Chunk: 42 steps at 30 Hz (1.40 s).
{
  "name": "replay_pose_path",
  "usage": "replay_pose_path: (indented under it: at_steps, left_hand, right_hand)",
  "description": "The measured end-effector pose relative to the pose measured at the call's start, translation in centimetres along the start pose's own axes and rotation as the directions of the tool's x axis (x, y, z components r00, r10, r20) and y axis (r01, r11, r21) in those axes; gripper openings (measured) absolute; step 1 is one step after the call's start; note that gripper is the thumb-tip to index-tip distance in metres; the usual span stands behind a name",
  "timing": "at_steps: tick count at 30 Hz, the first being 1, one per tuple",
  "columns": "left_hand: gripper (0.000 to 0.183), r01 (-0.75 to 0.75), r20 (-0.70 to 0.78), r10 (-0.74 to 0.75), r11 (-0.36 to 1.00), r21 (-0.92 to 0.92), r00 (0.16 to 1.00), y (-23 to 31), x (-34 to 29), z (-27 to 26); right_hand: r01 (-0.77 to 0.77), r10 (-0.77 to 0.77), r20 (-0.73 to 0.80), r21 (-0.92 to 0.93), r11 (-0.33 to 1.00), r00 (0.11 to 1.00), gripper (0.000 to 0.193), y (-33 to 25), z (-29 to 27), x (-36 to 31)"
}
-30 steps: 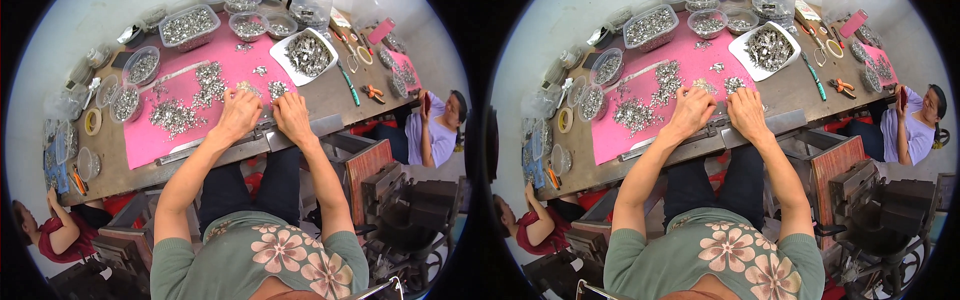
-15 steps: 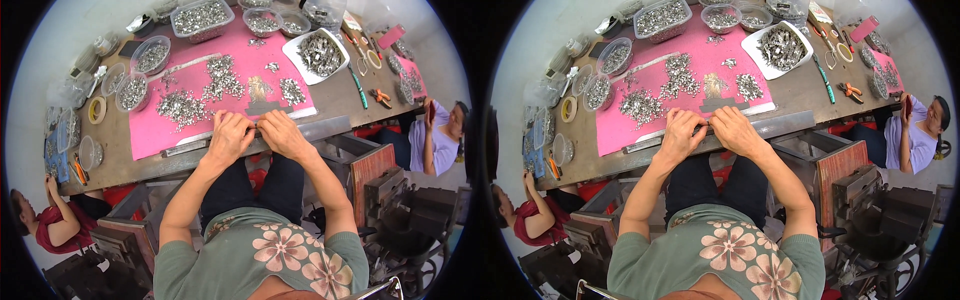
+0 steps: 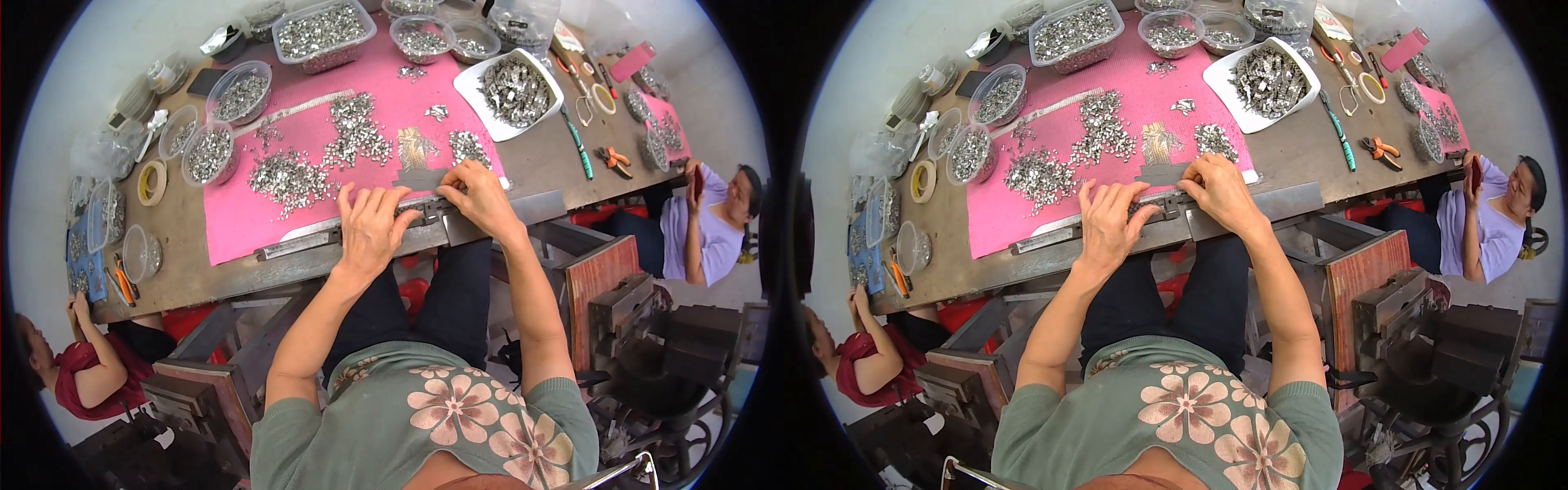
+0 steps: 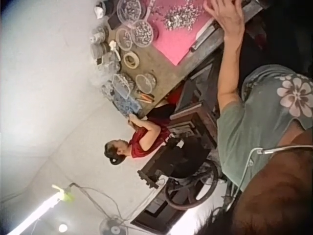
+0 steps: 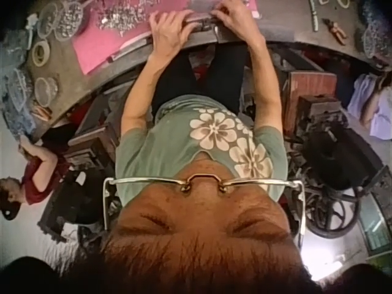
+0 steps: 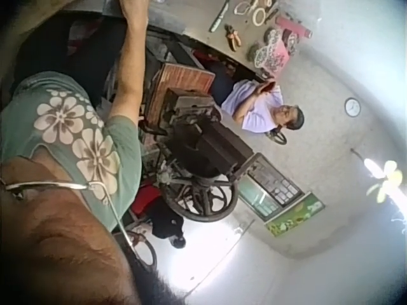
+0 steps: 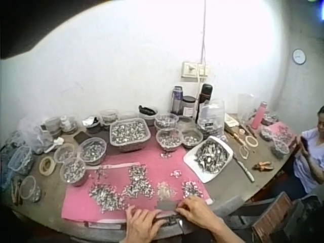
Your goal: The person places small metal components into a fabrication jig by hand, then operates a manual press to stamp them.
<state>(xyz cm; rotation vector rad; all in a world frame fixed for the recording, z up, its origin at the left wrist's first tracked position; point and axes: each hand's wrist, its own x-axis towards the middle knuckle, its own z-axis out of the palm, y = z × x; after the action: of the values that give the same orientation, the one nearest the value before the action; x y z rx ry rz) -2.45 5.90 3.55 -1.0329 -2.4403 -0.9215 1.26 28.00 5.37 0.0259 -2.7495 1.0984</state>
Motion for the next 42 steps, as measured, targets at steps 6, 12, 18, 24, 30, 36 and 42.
replay_pose_path:
  at_steps: [6,12,18,24,30,36,42]
  left_hand:
    - [0.019,0.041,-0.14,-0.048,0.998,-0.051,0.989,-1.4,-1.4,-1.6]
    - [0.019,0.046,-0.172,-0.055,0.997,-0.056,0.984,-2.0,-2.5,-1.4]
    - [0.017,0.053,-0.142,-0.06,0.997,-0.05,0.988,-1.3,-1.9,-1.4]
    - [0.019,0.049,-0.136,-0.054,0.998,-0.044,0.989,-0.7,-2.1,-1.0]
    - [0.032,0.04,-0.111,-0.035,0.998,0.039,0.993,-0.1,-1.8,0.1]
    - [0.033,0.072,-0.084,-0.067,0.996,0.059,0.994,0.4,-1.3,0.5]
    - [0.027,-0.002,-0.239,-0.03,0.991,-0.133,0.971,-0.6,-2.4,0.9]
  right_hand:
    - [0.045,-0.044,0.008,-0.135,0.99,0.999,0.008,0.1,0.0,0.5]
    - [0.33,-0.321,-0.145,0.041,0.943,0.936,0.008,-2.4,2.9,-0.4]
    - [0.378,-0.375,-0.138,-0.003,0.926,0.917,0.012,-2.7,5.0,-1.5]
    - [0.434,-0.435,-0.124,-0.038,0.9,0.892,0.015,-2.6,5.0,-1.8]
    - [0.372,-0.376,-0.223,-0.059,0.926,0.899,0.013,-0.9,3.2,-0.1]
    - [0.041,-0.18,-0.338,-0.382,0.923,0.924,0.008,4.2,0.8,7.2]
    - [-0.013,-0.169,-0.289,-0.536,0.844,0.942,0.01,4.9,2.4,9.6]
